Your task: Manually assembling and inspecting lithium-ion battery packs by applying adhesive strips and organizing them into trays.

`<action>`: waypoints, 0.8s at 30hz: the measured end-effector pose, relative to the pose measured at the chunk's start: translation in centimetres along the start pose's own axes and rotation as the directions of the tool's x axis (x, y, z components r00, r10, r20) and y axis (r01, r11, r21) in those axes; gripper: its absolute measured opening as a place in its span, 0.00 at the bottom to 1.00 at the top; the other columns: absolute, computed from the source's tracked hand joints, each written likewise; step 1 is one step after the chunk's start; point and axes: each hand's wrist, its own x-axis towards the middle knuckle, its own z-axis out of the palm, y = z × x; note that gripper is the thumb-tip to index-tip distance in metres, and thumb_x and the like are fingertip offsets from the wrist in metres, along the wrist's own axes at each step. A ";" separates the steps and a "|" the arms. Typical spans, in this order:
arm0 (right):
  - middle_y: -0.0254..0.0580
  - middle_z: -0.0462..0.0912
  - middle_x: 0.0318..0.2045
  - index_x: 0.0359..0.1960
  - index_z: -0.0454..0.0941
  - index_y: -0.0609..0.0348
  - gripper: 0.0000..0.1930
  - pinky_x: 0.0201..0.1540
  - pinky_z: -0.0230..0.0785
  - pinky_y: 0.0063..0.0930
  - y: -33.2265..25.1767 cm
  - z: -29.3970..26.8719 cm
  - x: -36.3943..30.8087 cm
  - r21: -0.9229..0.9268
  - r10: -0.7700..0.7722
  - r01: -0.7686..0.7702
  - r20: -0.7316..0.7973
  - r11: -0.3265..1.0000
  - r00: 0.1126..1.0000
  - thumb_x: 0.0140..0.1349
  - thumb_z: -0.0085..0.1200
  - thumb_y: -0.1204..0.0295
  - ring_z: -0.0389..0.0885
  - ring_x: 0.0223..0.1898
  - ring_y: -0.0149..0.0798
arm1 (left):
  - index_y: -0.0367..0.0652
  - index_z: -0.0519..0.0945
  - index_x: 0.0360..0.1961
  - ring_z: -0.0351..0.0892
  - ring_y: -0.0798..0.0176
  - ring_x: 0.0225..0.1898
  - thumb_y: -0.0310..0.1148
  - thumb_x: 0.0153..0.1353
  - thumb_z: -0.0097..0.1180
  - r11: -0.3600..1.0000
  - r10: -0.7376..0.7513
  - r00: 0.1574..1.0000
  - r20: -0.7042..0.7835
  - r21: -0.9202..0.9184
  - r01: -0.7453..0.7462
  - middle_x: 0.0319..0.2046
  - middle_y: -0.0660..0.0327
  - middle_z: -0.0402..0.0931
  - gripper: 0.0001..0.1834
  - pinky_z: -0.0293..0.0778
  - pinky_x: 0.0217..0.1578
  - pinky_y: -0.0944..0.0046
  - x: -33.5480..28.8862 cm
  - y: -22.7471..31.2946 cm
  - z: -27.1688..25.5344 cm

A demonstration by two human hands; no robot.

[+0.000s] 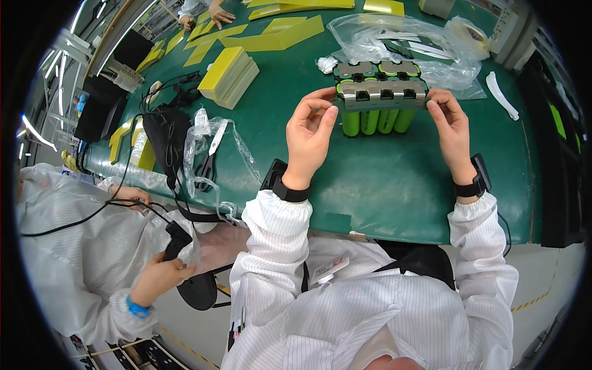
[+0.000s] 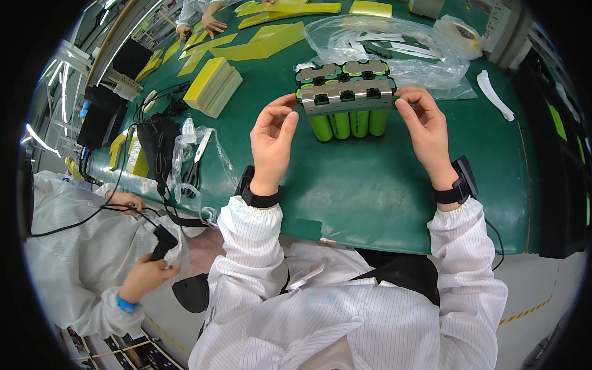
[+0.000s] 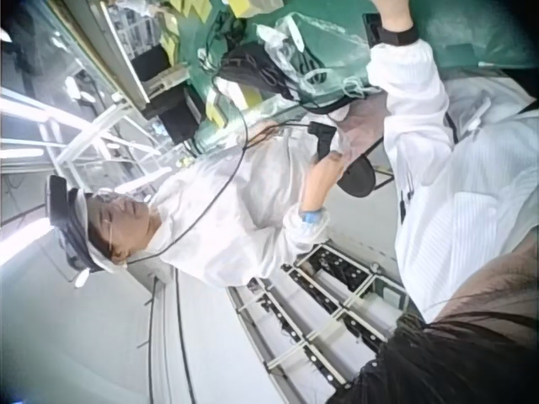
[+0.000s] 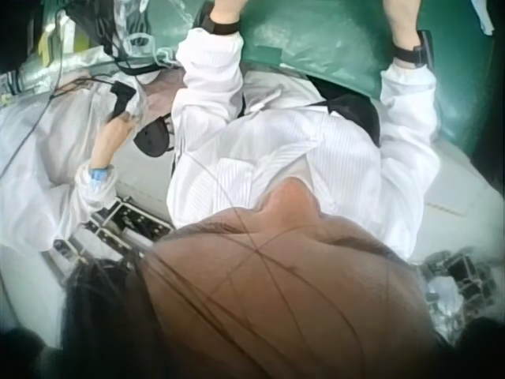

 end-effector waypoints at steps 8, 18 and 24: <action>0.31 0.75 0.42 0.35 0.73 0.61 0.03 0.39 0.59 0.13 -0.1 0.0 0.2 0.004 -0.034 0.034 -0.015 0.999 0.999 0.64 0.51 0.74 0.66 0.36 0.20 | 0.37 0.75 0.37 0.72 0.71 0.44 0.27 0.62 0.55 0.997 -0.044 0.999 -0.009 -0.059 0.043 0.52 0.52 0.72 0.06 0.67 0.46 0.71 0.1 0.2 0.4; 0.33 0.75 0.42 0.34 0.74 0.61 0.04 0.43 0.64 0.17 0.4 -0.1 0.1 0.109 0.009 -0.010 0.014 0.994 1.000 0.63 0.53 0.73 0.70 0.40 0.23 | 0.37 0.75 0.37 0.72 0.67 0.48 0.26 0.62 0.54 0.999 -0.037 0.999 -0.021 0.032 0.038 0.52 0.51 0.72 0.04 0.66 0.51 0.68 -0.1 0.2 0.3; 0.33 0.74 0.42 0.35 0.74 0.62 0.04 0.46 0.64 0.18 0.1 -0.4 0.1 0.106 0.035 -0.037 0.021 0.994 0.999 0.63 0.53 0.74 0.71 0.42 0.25 | 0.36 0.74 0.37 0.73 0.63 0.51 0.24 0.62 0.54 0.999 -0.041 0.999 -0.028 0.028 0.041 0.52 0.51 0.71 0.04 0.68 0.51 0.66 -0.1 -0.2 0.2</action>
